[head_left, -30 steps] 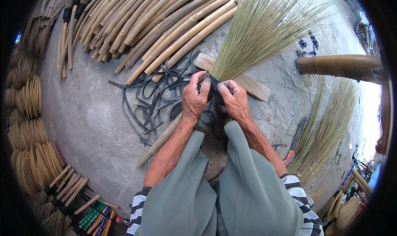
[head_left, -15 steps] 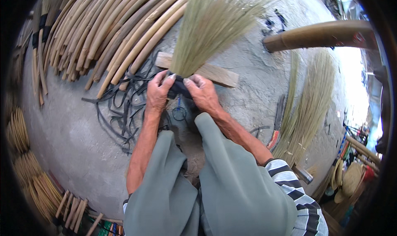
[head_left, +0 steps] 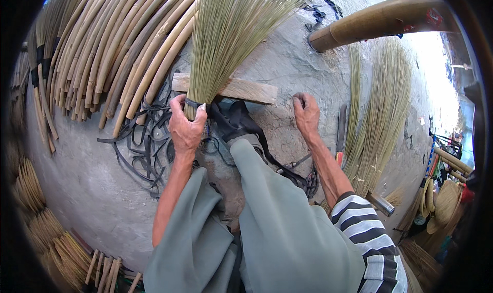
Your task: The person is making a broom by hand. They wrap a black strap around a bundle of straw and secure it with a hammer. The person then cuts the excess strap with scissors and continues to wrap and secure the broom.
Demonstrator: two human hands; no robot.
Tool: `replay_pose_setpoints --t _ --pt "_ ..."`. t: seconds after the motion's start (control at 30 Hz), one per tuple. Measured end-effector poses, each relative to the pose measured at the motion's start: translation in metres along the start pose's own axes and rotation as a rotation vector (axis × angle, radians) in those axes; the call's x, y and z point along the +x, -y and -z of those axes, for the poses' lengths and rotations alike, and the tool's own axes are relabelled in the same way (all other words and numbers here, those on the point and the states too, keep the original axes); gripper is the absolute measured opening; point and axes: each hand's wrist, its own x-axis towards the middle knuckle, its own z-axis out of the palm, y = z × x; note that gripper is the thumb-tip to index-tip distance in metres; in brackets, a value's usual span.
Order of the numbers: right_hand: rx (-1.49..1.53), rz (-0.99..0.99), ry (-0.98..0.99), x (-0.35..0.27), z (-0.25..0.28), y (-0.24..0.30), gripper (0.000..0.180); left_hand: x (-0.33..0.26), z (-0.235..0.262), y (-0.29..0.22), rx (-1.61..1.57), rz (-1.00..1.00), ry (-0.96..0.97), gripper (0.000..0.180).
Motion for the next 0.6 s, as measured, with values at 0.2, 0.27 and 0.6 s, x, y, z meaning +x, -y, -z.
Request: replay_pose_setpoints --t 0.2,0.27,0.6 --pt "-0.095 0.138 0.037 0.024 -0.023 -0.026 0.016 0.004 -0.004 -0.002 0.041 -0.051 -0.028 0.052" --pt "-0.140 0.197 0.046 0.028 -0.031 -0.025 0.019 0.003 -0.004 -0.003 0.048 -0.048 -0.032 0.052" --pt "-0.190 0.087 -0.116 0.058 -0.014 -0.052 0.019 0.001 -0.006 -0.005 0.045 -0.034 -0.030 0.051"
